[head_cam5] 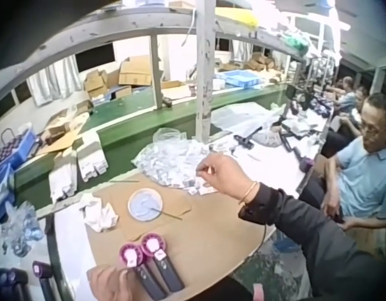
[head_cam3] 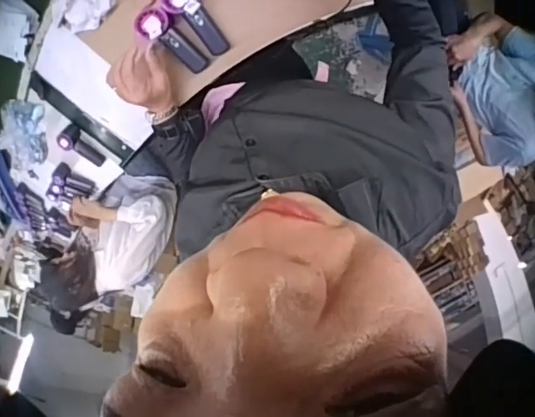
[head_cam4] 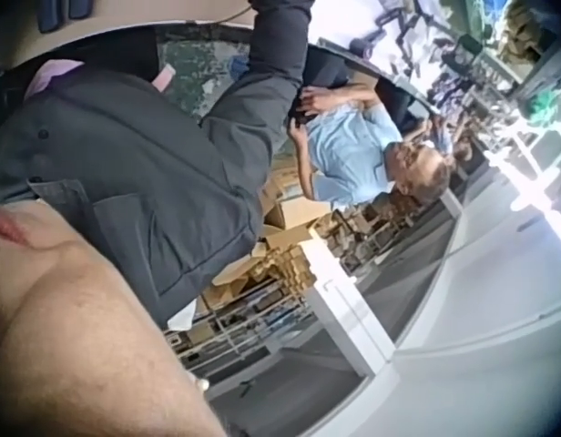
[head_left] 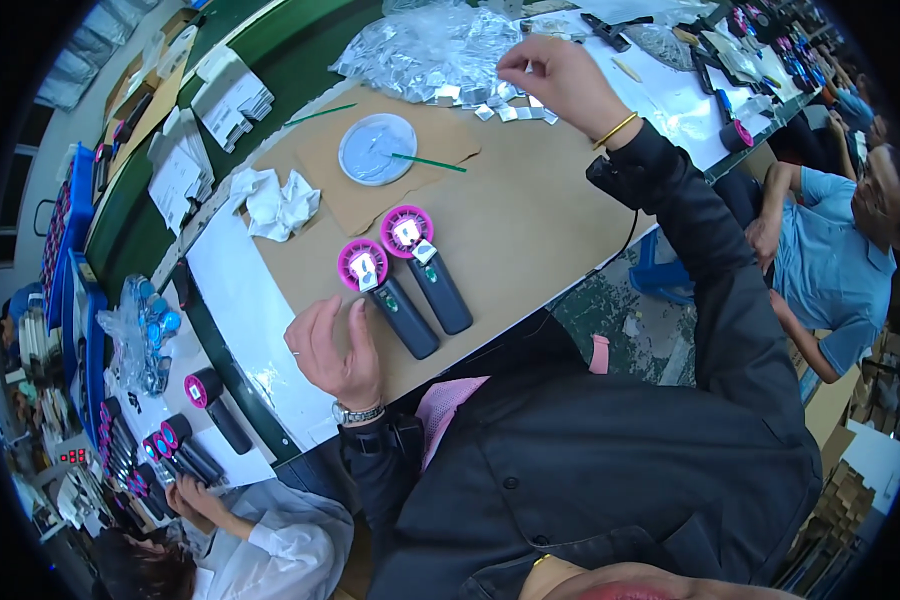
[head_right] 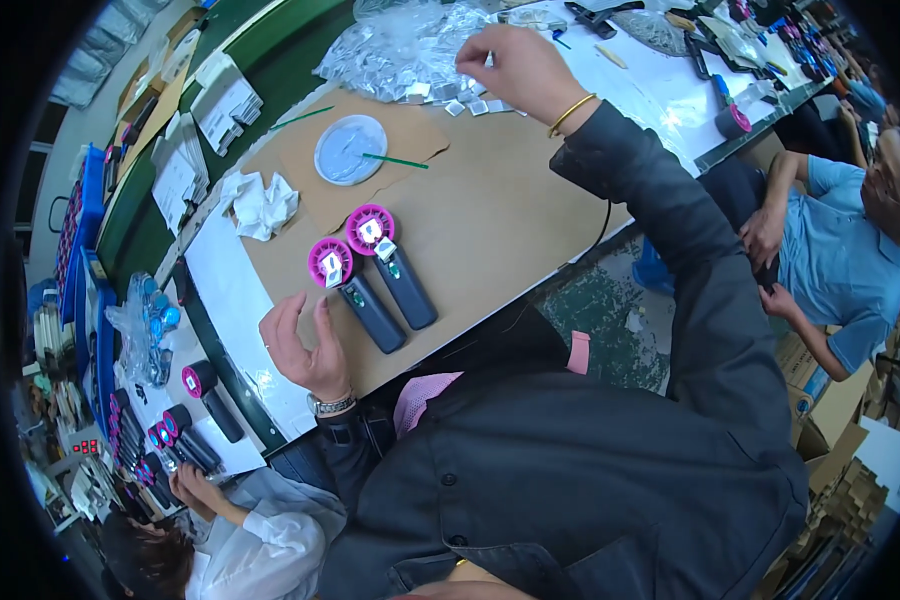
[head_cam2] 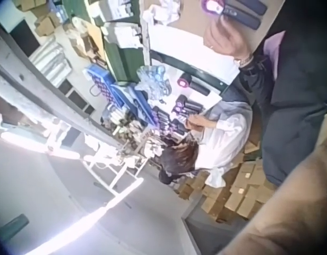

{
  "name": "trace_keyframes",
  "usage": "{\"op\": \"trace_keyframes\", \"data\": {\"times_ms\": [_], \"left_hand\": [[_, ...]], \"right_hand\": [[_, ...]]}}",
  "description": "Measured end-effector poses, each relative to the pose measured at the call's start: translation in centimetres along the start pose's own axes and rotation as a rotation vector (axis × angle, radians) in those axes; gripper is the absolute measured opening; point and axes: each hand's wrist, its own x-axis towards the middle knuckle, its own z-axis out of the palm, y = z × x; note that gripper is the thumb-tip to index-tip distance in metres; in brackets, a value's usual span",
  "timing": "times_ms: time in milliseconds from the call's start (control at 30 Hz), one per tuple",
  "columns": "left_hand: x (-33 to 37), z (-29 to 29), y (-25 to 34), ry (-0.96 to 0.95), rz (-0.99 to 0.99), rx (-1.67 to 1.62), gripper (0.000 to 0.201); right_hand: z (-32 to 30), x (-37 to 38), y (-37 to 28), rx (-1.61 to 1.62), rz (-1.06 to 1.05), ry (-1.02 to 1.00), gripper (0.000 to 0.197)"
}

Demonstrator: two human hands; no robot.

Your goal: The person wipes a cloth over a hair dryer, applies glue to it with a stick, and presses a small square piece onto the glue. After wiping the hair dryer again, the person repeats the process on a second hair dryer.

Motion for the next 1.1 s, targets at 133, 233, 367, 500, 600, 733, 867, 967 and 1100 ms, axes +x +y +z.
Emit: {"op": "trace_keyframes", "data": {"times_ms": [133,233,367,500,600,733,867,967,1100], "left_hand": [[0.4,0.2,0.4,-0.027,0.017,0.022,0.038],[0.9,0.1,0.6,-0.036,0.045,0.039,0.042],[1.6,0.1,1.5,-0.117,0.04,0.007,0.051],[3.0,0.6,2.7,-0.205,-0.012,-0.052,0.067],[4.0,0.9,3.8,-0.34,-0.034,0.062,0.079],[5.1,2.0,4.2,-0.422,-0.018,0.092,0.087],[5.2,2.9,4.0,-0.472,-0.005,0.107,0.093],[5.4,3.0,3.7,-0.47,0.007,0.099,0.092],[5.3,3.2,3.2,-0.448,0.019,0.068,0.09]], "right_hand": [[3.0,-1.2,2.6,-0.044,-0.247,-0.132,0.016],[4.8,-1.1,2.9,-0.224,-0.335,-0.14,0.016],[5.7,-0.8,2.9,-0.19,-0.29,-0.205,0.018],[4.7,-1.0,3.5,-0.183,-0.342,-0.113,0.017],[2.5,-2.1,0.5,0.019,-0.21,-0.125,0.015],[0.3,-4.0,-5.4,0.41,-0.219,-0.256,0.015],[2.3,-5.1,-9.2,0.587,-0.237,-0.387,0.015],[4.4,-4.8,-10.4,0.578,-0.221,-0.458,0.015],[5.9,-4.3,-10.6,0.521,-0.2,-0.531,0.016]]}}
